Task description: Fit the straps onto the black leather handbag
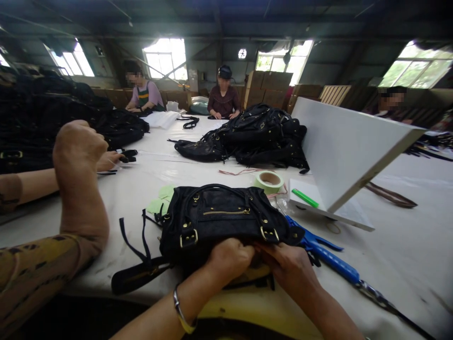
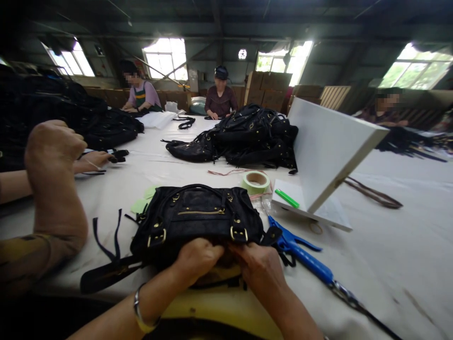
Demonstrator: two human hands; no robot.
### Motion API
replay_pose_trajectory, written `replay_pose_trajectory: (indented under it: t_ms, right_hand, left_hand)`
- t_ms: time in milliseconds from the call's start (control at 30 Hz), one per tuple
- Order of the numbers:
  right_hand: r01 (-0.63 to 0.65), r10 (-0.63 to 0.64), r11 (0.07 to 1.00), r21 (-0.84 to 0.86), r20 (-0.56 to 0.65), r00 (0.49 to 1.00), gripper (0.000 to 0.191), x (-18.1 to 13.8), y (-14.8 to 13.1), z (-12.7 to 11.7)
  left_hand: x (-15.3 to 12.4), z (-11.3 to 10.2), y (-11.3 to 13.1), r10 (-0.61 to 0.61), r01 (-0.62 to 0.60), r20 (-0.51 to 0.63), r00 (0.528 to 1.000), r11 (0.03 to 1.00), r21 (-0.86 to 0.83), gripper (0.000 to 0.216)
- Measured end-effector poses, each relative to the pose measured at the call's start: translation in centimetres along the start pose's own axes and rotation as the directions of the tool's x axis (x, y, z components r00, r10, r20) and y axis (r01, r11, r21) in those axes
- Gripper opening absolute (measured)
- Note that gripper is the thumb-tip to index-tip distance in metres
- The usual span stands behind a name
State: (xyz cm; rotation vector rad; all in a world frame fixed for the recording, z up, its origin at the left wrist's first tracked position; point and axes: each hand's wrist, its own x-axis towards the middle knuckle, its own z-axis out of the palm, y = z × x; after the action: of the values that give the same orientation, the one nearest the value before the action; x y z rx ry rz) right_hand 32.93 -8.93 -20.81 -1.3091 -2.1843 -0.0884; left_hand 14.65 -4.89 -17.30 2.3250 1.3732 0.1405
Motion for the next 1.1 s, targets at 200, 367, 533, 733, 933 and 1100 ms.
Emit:
replay_pose_trajectory:
  t_ms: [200,367,533,733,933,1100]
  right_hand:
    - [-0.057,0.067,0.990,0.126,-0.079,0.995,0.028,0.6,-1.0,0.4]
    - [-0.023,0.034,0.997,0.076,-0.154,0.988,0.033,1.1,-1.2,1.3]
    - [-0.038,0.043,0.999,0.032,-0.198,0.979,0.034,1.4,-1.5,1.5]
    - [-0.005,-0.004,0.999,-0.054,-0.171,0.985,0.031,0.9,-1.6,1.3]
    - [0.077,-0.093,0.991,-0.111,-0.139,0.986,0.033,1.0,-1.9,0.7]
    - [0.128,-0.142,0.988,-0.091,-0.167,0.976,0.032,1.1,-1.8,0.6]
  left_hand:
    - [-0.4,-1.8,0.5,-0.216,0.222,0.106,0.971,0.974,-0.048,0.033]
    - [-0.8,-3.0,0.7,-0.263,0.274,0.105,0.959,0.956,-0.106,0.029]
    - [-2.9,-2.3,-1.0,-0.022,-0.050,-0.182,0.983,0.923,-0.383,0.020]
    - [-5.7,1.4,-4.5,0.166,-0.211,-0.575,0.801,0.977,-0.013,0.029]
    - [-5.7,3.3,-5.7,0.194,-0.093,-0.613,0.765,0.977,0.193,0.042]
    - [-5.1,3.0,-5.1,0.216,-0.086,-0.621,0.753,0.969,0.233,0.051]
